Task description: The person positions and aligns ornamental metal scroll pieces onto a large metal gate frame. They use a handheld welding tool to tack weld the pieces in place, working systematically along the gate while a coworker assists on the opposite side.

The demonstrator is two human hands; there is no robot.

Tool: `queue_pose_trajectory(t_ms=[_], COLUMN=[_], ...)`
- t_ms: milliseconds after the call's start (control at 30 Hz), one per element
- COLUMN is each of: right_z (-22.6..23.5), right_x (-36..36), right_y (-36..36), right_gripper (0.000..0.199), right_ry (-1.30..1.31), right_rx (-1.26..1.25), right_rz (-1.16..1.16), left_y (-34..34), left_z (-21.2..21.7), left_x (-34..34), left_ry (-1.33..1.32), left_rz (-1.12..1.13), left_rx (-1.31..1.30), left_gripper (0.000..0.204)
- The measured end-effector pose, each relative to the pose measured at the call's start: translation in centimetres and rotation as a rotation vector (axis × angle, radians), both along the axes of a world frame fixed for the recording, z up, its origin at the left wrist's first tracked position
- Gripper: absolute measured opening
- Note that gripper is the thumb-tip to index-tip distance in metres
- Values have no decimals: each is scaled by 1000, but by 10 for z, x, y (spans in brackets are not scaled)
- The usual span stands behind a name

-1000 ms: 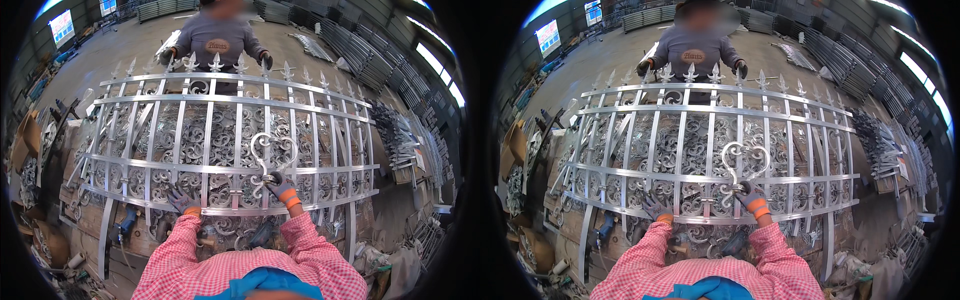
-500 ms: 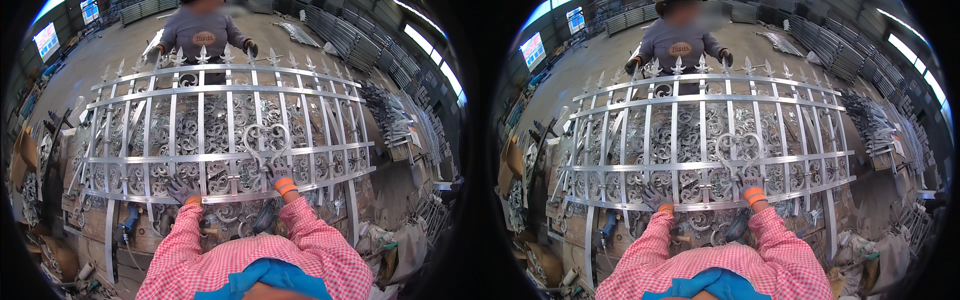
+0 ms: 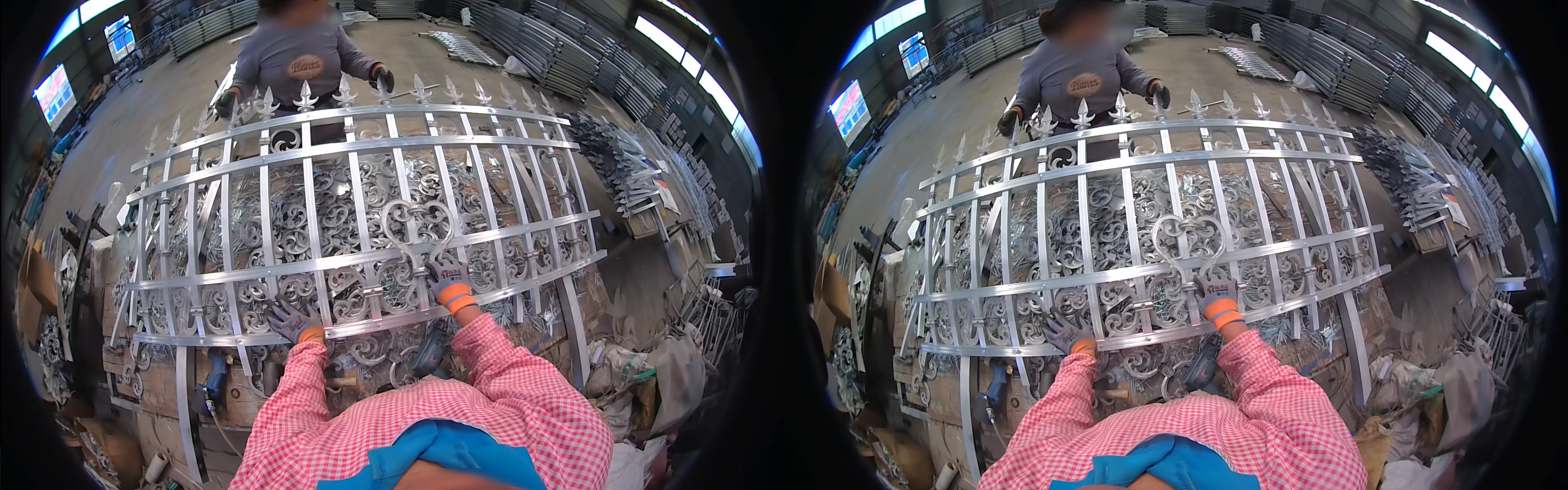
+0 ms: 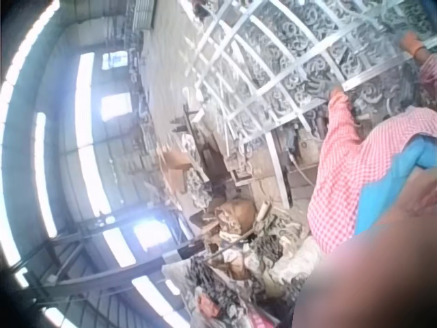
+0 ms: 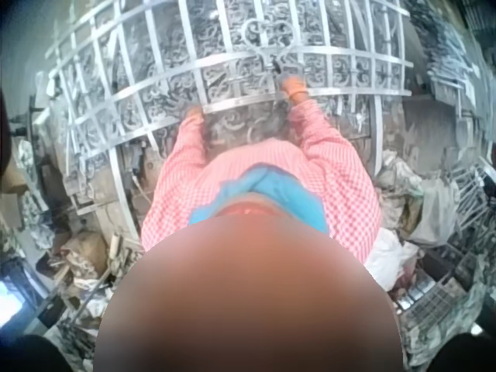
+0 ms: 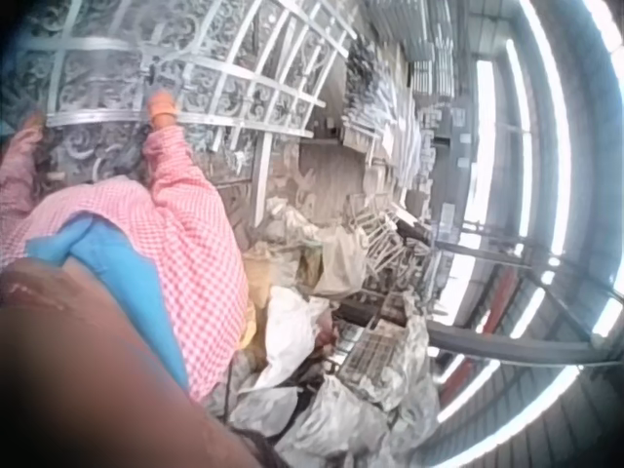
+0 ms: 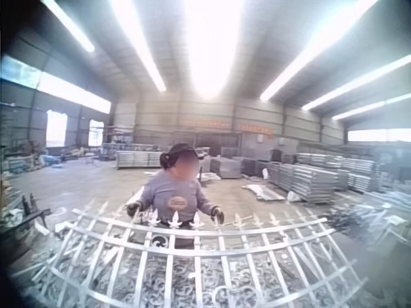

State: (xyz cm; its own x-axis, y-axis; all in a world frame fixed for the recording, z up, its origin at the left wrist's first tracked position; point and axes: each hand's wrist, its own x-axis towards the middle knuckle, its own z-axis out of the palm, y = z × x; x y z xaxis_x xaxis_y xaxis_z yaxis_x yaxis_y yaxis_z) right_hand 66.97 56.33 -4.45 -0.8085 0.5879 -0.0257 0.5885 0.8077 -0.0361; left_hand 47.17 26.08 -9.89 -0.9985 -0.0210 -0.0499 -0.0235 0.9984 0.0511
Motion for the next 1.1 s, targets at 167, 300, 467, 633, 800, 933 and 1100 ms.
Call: queue_pose_trajectory(t_ms=[167,300,467,633,800,933,1100], right_z=[7,19,10,11,17,-4,-19], right_x=[-15,-33,-61,-87,-99,-105,-111], right_y=[5,9,34,48,46,67,72], right_gripper=[39,33,35,26,26,29,29], right_ry=[-26,30,-65,-80,6,-38,8], right_rx=[24,90,66,-12,59,41,65], right_rz=[13,36,28,5,44,9,10], left_y=[4,1,5,6,1,6,7], left_z=[6,2,12,15,14,8,8], left_x=[0,0,1,-1,-4,-6,-7], left_ry=[-89,-39,-89,-71,-69,-19,-7], left_rz=[15,1,-17,19,22,-13,-19], left_rx=[-26,-37,-84,-18,-46,-26,-42], left_gripper=[91,92,91,90,89,85,83])
